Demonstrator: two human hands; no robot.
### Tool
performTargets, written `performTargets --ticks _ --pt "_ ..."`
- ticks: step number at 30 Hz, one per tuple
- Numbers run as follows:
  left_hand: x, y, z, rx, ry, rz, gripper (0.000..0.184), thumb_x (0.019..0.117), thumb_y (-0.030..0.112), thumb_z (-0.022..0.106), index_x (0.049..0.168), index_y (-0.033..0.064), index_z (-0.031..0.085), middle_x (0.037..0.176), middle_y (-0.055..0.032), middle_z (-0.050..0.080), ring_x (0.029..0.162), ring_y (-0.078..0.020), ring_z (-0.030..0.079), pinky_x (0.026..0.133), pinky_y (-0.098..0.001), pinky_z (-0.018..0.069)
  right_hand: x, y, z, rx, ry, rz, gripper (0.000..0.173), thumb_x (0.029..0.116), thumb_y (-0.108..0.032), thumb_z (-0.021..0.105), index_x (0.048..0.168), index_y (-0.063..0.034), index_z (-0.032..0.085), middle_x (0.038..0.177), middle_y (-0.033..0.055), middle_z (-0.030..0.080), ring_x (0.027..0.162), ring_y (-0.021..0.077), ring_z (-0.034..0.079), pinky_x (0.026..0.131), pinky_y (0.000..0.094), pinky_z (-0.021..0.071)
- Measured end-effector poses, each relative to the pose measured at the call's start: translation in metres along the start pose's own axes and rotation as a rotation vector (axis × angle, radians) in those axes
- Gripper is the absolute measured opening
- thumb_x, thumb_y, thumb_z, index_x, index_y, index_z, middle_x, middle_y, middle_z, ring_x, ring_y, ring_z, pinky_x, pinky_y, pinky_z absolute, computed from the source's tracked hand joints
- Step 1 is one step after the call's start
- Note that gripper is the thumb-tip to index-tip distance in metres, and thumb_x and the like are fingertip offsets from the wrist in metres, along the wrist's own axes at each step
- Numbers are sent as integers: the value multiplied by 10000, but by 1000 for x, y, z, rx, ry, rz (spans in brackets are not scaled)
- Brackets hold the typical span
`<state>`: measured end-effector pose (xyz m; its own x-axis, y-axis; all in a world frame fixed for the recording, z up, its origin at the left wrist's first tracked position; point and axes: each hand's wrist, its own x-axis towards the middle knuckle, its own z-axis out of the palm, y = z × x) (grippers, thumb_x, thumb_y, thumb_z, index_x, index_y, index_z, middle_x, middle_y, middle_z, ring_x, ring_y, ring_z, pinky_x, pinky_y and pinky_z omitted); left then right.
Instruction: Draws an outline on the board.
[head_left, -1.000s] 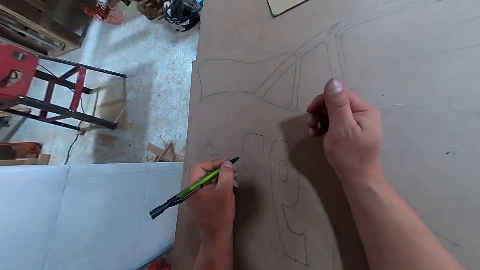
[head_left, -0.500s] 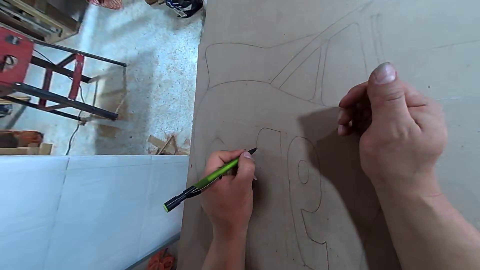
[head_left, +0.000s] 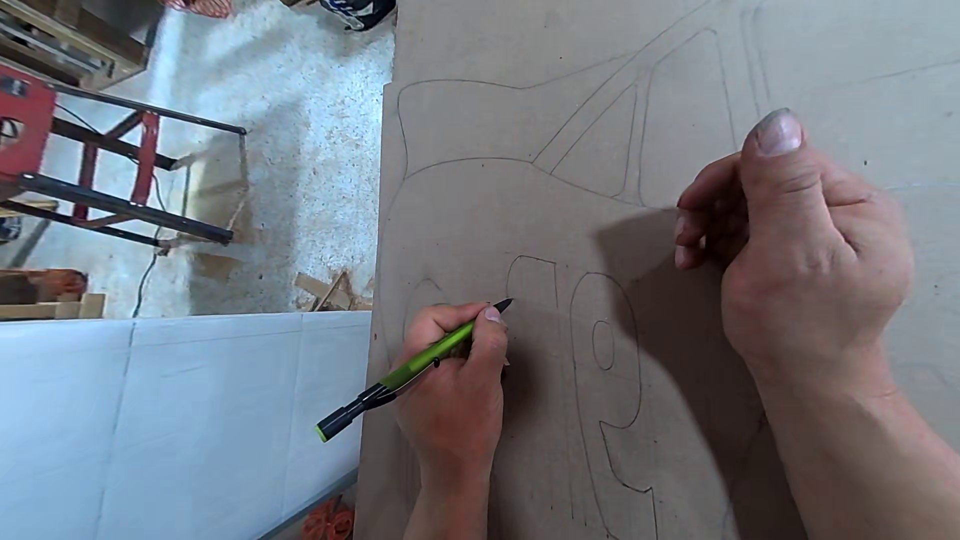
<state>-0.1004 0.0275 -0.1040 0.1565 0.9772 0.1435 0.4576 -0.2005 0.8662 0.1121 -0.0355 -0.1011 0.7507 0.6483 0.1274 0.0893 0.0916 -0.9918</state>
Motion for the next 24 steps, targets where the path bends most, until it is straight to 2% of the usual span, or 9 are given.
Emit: performTargets --ticks 13,20,24 --pt "-3 -2 -1 -16 -137 134 58 924 164 723 959 119 718 776 6 734 595 -110 687 492 -241 582 0 0 1 10 -1 -20 437 1135 -303 372 856 -134 664 714 -44 636 601 88 627 526 259 561" --pt "-1 -3 -4 -57 -171 128 58 932 159 718 955 106 713 787 -16 737 599 -127 685 505 -256 584 1 0 0 11 -3 -17 444 1137 -306 368 862 -129 668 703 -40 635 587 91 622 514 265 553" --pt "14 -3 -12 -159 -340 82 34 939 97 696 972 87 692 801 -47 740 594 -138 684 525 -260 594 2 1 1 25 3 -24 432 1135 -302 382 868 -115 666 701 -36 635 586 92 627 517 269 563"
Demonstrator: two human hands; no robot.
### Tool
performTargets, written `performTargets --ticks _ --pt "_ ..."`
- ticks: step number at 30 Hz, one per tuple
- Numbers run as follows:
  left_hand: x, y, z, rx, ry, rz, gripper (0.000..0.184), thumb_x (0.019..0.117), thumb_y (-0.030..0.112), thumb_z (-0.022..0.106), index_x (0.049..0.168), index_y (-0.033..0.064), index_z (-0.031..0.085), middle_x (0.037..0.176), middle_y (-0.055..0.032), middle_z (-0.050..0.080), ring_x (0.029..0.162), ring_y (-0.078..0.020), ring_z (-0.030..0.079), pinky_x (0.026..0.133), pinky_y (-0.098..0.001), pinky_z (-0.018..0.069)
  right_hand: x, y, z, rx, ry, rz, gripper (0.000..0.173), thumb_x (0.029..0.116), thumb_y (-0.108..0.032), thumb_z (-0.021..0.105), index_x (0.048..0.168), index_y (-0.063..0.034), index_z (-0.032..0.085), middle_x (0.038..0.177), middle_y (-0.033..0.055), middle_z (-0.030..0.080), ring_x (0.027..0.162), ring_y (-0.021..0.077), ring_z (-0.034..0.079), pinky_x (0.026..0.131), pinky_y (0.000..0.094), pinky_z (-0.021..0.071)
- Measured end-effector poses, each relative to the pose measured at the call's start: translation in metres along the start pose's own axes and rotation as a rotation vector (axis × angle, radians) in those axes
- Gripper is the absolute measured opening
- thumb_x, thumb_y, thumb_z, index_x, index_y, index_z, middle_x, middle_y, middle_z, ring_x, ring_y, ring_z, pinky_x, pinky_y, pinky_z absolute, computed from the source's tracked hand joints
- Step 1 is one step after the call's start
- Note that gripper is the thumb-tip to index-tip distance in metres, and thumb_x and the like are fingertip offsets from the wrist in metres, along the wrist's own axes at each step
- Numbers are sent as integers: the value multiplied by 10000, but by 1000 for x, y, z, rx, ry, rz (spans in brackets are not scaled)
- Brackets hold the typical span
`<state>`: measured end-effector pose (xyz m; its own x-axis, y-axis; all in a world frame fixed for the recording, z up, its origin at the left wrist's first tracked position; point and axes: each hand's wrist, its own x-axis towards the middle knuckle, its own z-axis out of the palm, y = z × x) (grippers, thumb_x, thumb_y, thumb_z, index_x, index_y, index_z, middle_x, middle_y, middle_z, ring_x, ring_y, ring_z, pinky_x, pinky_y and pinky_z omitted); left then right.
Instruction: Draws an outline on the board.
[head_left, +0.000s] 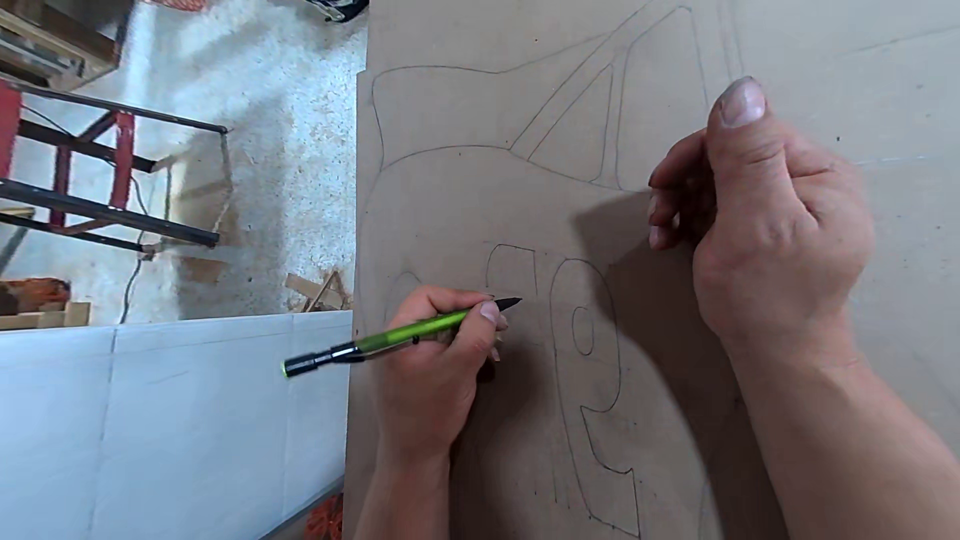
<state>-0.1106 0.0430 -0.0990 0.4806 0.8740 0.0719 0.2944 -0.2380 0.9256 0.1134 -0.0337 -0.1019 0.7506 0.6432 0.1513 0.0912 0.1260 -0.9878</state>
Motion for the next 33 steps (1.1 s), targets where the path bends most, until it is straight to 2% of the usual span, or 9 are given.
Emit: performTargets --ticks 4,9,17,25,33 --pt "17 1 -3 48 -155 37 40 916 100 700 954 114 699 786 -23 725 566 -121 657 478 -238 562 1 1 -1 -4 -5 -4 432 1134 -308 388 860 -118 664 703 -33 637 596 95 628 531 272 565" --pt "23 -3 -5 18 -210 77 37 918 100 697 953 101 687 789 -35 705 547 -129 630 453 -234 537 1 0 -1 -1 -4 -10 437 1137 -293 378 868 -110 671 701 -32 637 594 94 628 528 266 562" --pt "22 -1 -1 30 -190 73 38 921 81 704 958 85 695 780 -35 718 570 -127 656 485 -231 561 1 0 -1 -24 4 3 435 1132 -304 388 858 -125 675 692 -42 634 591 86 629 523 261 561" --pt "22 0 -1 76 -185 74 38 926 110 707 960 101 693 785 -21 716 552 -123 647 457 -233 550 0 0 -1 -21 -5 0 440 1135 -298 379 862 -118 674 694 -43 633 586 81 621 520 255 552" --pt "24 -5 -2 12 -194 113 42 888 81 704 927 79 691 815 -38 723 581 -125 656 472 -245 554 1 0 0 -2 -14 -2 441 1137 -285 368 854 -122 666 684 -49 628 578 79 620 513 251 553"
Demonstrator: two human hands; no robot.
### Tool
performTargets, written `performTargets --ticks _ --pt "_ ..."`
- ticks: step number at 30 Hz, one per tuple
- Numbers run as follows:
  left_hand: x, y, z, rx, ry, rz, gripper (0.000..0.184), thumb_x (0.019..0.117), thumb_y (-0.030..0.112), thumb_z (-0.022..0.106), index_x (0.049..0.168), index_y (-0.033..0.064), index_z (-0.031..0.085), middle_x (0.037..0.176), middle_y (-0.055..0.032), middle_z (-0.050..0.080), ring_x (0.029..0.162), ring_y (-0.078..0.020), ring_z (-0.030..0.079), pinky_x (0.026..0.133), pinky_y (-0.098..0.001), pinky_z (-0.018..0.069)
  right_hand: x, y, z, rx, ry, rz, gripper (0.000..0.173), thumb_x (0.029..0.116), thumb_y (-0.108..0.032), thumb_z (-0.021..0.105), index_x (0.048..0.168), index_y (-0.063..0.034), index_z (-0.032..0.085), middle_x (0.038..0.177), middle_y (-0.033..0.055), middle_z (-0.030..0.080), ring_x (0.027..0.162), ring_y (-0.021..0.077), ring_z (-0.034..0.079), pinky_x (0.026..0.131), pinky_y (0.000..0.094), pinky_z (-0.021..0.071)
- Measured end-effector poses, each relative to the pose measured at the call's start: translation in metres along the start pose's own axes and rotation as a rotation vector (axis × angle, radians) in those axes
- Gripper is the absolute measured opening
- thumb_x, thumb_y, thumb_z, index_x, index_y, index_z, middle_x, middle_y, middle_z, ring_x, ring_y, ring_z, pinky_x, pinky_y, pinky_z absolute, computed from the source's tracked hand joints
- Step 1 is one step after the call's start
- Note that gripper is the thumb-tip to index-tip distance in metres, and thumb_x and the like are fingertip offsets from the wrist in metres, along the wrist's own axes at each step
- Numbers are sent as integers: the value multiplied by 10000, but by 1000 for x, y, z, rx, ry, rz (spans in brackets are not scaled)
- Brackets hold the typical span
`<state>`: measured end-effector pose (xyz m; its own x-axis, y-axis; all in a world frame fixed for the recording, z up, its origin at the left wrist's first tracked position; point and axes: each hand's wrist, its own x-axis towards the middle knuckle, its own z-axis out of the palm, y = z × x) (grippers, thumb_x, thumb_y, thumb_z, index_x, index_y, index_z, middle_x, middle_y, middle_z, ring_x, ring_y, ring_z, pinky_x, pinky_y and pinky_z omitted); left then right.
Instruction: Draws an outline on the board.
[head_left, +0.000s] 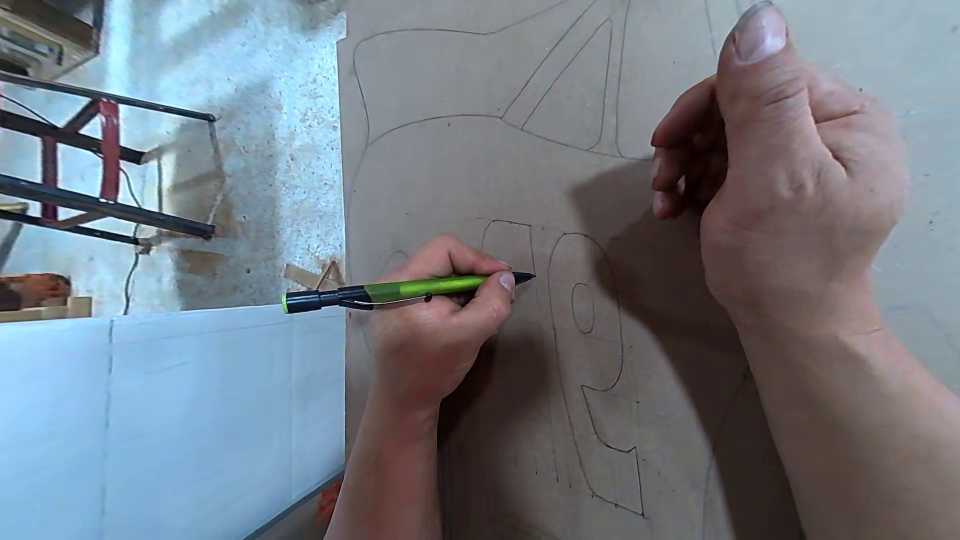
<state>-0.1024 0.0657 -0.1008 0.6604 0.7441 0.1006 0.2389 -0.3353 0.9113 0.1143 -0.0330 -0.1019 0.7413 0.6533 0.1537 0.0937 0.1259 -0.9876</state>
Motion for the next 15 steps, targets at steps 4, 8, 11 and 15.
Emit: performTargets --ticks 4,8,11,15 --pt "0 -1 -1 -9 -16 -1 38 882 76 701 917 81 687 831 -45 726 589 -130 659 475 -249 554 0 -1 1 5 2 3 441 1139 -272 361 849 -123 658 682 -52 626 575 76 621 505 243 552" --pt "0 -1 -3 -3 -36 8 25 883 80 691 907 85 683 831 -46 726 594 -132 657 477 -250 548 0 -1 1 5 4 4 435 1138 -270 365 855 -121 660 689 -49 630 576 77 623 498 240 548" --pt "0 -1 -3 -17 -47 12 26 876 74 691 896 83 679 820 -45 721 591 -128 654 473 -245 544 0 -1 1 8 -1 5 433 1138 -265 359 855 -126 656 688 -55 630 577 73 622 501 235 547" --pt "0 0 -2 -2 -54 15 19 873 77 686 880 92 677 812 -35 726 587 -121 654 467 -243 538 0 1 1 15 -1 -8 427 1137 -255 362 853 -127 655 687 -56 632 588 77 637 516 244 569"
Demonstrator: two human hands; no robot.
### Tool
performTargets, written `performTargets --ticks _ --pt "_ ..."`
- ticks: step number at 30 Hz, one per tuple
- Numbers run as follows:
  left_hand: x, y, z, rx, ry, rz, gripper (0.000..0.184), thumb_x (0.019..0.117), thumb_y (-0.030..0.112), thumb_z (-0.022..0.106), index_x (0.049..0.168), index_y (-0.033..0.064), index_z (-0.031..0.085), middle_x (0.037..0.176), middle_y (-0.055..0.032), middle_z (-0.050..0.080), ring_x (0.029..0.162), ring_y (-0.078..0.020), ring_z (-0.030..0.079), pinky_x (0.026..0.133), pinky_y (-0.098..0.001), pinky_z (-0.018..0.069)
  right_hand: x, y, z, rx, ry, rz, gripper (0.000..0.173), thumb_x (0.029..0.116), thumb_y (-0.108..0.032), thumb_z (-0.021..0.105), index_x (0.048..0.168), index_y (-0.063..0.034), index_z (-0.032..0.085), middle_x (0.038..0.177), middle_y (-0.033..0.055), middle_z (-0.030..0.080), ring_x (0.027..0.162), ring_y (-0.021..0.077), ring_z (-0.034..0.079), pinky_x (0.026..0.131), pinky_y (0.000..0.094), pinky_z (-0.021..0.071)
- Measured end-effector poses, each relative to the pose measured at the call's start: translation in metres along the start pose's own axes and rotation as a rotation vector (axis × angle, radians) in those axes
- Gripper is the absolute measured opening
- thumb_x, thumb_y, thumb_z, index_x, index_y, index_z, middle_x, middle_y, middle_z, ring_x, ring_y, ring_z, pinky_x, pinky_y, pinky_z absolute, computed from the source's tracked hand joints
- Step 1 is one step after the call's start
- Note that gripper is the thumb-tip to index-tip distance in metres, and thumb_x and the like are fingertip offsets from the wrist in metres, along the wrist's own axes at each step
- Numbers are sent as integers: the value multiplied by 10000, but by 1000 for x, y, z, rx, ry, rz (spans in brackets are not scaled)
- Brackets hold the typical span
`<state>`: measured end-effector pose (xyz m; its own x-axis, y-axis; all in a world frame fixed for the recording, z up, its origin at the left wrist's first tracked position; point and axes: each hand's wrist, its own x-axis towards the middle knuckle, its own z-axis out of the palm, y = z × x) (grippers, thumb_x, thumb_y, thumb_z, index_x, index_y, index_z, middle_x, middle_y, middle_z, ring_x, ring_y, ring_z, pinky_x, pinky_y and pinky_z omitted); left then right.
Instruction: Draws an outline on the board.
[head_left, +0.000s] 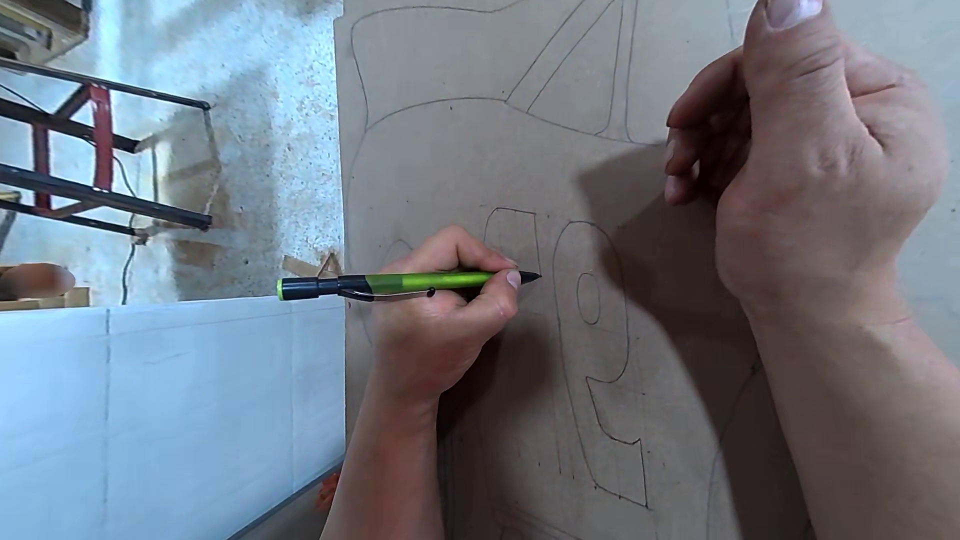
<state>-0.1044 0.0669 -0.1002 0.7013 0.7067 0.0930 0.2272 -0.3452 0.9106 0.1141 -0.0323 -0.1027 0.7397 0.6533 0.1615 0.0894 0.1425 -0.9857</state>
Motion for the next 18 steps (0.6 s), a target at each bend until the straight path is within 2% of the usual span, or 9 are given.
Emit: performTargets --ticks 10,18 --pt "0 -1 -3 25 -49 29 29 863 83 679 857 108 665 783 -16 713 597 -111 649 487 -239 533 -1 0 -1 -10 3 7 418 1131 -217 353 859 -128 658 708 -67 651 611 63 656 543 239 590" --pt "0 0 -4 4 -81 31 59 851 65 678 842 117 650 786 -6 707 637 -109 662 534 -238 553 0 2 -1 -9 -1 11 420 1123 -186 346 860 -123 666 694 -70 648 597 58 641 538 227 573"
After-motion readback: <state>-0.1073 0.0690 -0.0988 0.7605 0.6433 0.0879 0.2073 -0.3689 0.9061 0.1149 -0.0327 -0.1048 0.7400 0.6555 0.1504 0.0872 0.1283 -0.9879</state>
